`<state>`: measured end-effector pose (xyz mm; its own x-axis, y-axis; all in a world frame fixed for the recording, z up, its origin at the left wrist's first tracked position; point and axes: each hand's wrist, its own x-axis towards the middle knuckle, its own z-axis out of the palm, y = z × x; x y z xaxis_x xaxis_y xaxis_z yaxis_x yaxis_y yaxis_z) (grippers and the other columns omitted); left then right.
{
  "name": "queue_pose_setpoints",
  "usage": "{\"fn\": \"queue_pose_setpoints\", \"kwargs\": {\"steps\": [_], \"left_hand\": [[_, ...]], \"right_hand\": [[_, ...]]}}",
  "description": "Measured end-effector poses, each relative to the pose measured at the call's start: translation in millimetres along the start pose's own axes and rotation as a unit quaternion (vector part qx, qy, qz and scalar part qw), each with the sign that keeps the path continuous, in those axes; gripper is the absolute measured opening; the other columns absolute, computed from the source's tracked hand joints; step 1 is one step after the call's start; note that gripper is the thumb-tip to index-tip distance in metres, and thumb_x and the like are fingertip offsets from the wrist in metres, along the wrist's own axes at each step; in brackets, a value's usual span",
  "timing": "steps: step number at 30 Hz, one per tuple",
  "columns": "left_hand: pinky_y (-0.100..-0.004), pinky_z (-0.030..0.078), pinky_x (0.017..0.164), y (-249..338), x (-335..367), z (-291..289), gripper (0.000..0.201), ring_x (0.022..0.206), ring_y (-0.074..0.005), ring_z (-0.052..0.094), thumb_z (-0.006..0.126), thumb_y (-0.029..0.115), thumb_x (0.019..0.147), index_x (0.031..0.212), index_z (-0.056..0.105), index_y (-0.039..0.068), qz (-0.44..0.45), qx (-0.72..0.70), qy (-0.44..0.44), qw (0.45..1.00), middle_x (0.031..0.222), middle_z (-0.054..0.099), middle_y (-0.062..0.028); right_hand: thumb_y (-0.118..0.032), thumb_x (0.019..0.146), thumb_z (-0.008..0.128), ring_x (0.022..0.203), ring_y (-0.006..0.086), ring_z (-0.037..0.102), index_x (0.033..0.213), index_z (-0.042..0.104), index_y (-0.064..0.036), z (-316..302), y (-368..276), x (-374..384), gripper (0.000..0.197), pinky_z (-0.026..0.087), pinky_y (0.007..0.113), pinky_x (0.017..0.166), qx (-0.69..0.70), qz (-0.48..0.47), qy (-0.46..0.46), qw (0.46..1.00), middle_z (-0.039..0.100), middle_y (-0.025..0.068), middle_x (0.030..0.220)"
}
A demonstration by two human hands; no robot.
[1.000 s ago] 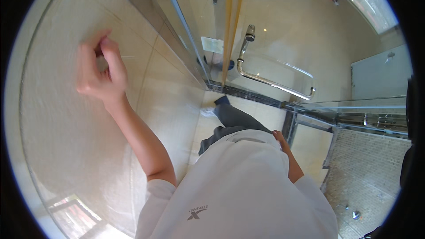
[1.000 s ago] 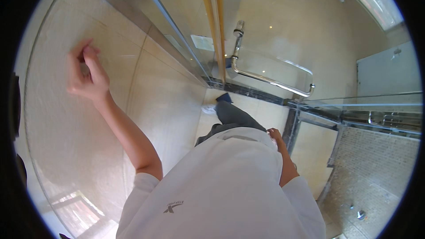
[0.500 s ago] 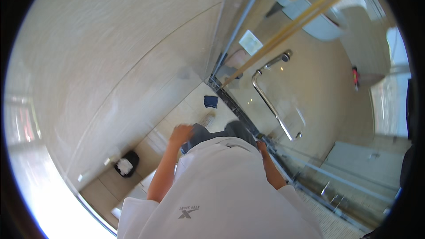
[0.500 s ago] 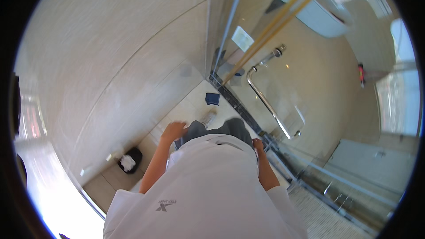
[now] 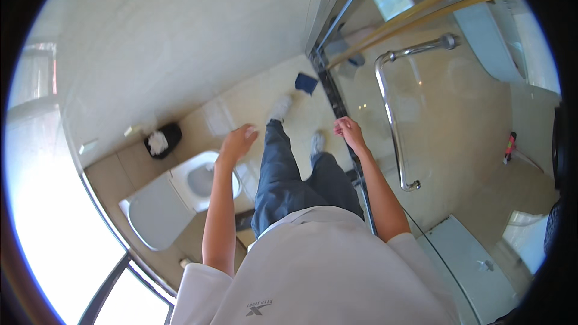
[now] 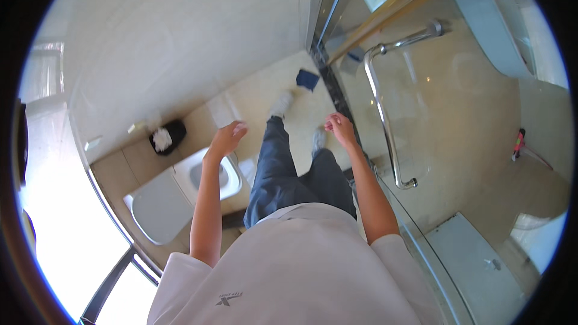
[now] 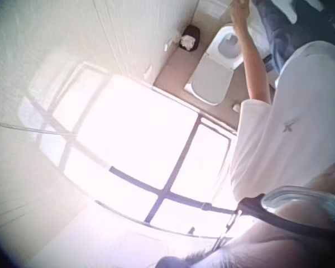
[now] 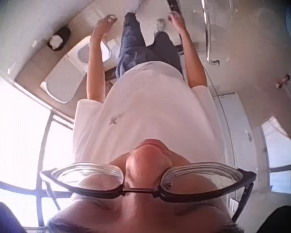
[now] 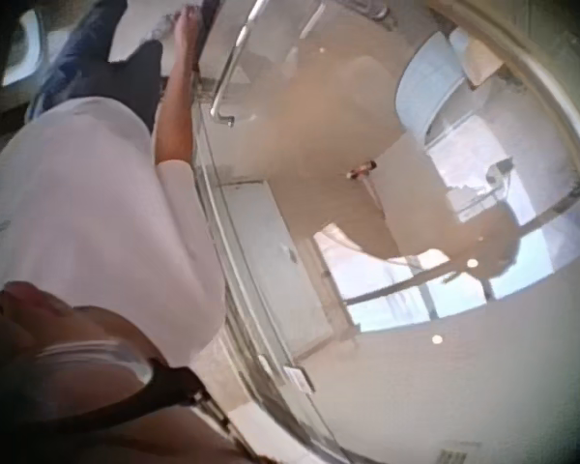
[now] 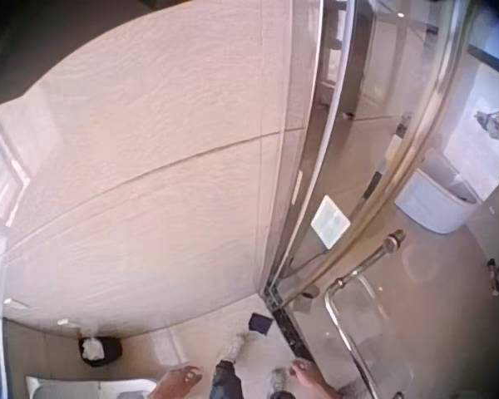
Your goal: The person wipes the glass door of a shower enclosure with a blue cloth. They move the cloth in vertical and horizontal strokes across the surface, covering different sections of the glass.
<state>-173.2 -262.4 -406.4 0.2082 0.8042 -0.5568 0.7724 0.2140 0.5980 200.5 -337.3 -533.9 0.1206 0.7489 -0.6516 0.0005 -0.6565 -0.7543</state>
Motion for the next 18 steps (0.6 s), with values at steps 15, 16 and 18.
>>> {"fn": "queue_pose_setpoints", "kwargs": {"steps": [15,16,18], "left_hand": [[-0.0487,0.042,0.106,-274.2,41.7,256.2,0.062,0.127,-0.0432,0.049,0.071,0.04,0.081,0.135,0.055,0.013,-0.178,0.172,-0.089,0.965,0.136,0.059,-0.0137],[-0.0476,0.043,0.106,-269.4,55.7,248.4,0.058,0.126,-0.0416,0.051,0.072,0.036,0.08,0.131,0.059,0.012,-0.166,0.155,-0.075,0.971,0.132,0.061,-0.0136],[-0.0449,0.046,0.103,-269.5,83.3,236.8,0.046,0.122,-0.0379,0.055,0.073,0.029,0.077,0.118,0.067,0.01,-0.15,0.131,-0.021,0.98,0.124,0.066,-0.0134]], "right_hand": [[-0.006,0.092,0.058,0.072,0.0196,0.069,0.124,0.051,-0.0117,56.1,310.8,135.5,0.032,0.054,0.03,0.059,0.021,0.266,0.066,0.961,0.067,0.0119,0.086],[-0.006,0.092,0.058,0.073,0.0201,0.069,0.126,0.049,-0.0133,61.4,326.9,159.7,0.036,0.055,0.03,0.059,0.049,0.252,0.071,0.964,0.066,0.0112,0.086],[-0.007,0.093,0.059,0.073,0.0205,0.069,0.131,0.044,-0.0171,83.2,351.4,218.5,0.042,0.056,0.032,0.058,0.007,0.269,0.057,0.961,0.065,0.0108,0.087]]}}
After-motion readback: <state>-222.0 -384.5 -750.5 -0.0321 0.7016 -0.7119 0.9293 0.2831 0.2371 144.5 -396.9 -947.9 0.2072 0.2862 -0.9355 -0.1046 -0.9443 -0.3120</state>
